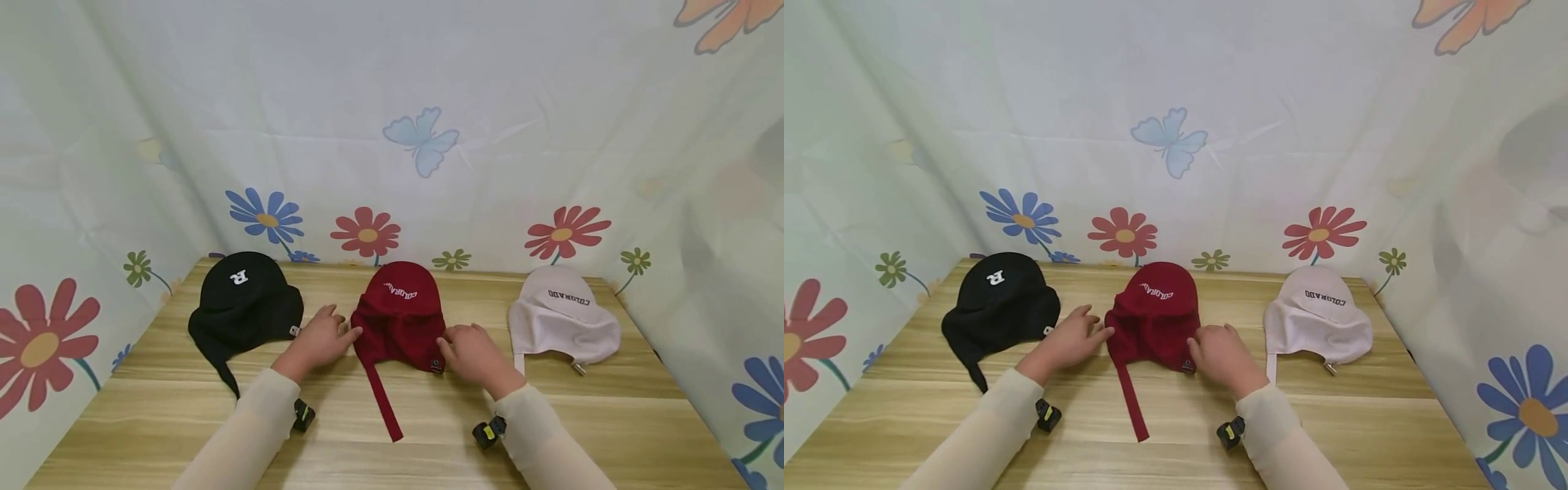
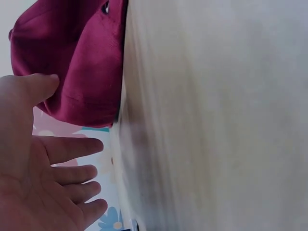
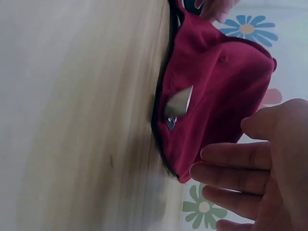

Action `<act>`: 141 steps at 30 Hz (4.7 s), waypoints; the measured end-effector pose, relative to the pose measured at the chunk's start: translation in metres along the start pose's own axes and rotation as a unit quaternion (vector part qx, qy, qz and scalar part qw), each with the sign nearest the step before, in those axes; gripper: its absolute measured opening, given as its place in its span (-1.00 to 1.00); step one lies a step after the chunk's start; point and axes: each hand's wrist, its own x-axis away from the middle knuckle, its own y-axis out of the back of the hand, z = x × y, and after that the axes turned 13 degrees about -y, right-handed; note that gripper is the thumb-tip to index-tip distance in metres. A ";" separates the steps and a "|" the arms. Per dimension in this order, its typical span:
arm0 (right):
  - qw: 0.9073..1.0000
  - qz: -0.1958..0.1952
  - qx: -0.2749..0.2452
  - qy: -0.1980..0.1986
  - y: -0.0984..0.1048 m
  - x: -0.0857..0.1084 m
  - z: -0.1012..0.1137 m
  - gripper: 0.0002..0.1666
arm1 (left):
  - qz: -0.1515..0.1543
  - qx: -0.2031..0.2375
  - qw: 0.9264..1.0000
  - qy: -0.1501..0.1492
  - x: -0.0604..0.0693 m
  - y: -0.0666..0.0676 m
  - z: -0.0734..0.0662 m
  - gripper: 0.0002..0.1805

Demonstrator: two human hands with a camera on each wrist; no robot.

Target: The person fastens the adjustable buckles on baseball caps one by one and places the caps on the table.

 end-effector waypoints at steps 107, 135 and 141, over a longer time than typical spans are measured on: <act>0.663 0.125 -0.738 -0.017 0.023 -0.022 0.010 -0.78 | -0.165 0.576 0.801 0.001 -0.021 0.033 -0.029 -0.49; 0.719 0.126 -0.680 -0.067 0.034 -0.031 0.027 -0.83 | -0.275 0.533 0.799 0.032 -0.004 0.037 -0.051 -0.68; 0.715 0.131 -0.684 -0.064 0.034 -0.030 0.030 -0.82 | -0.268 0.596 0.756 0.038 -0.003 0.039 -0.055 -0.66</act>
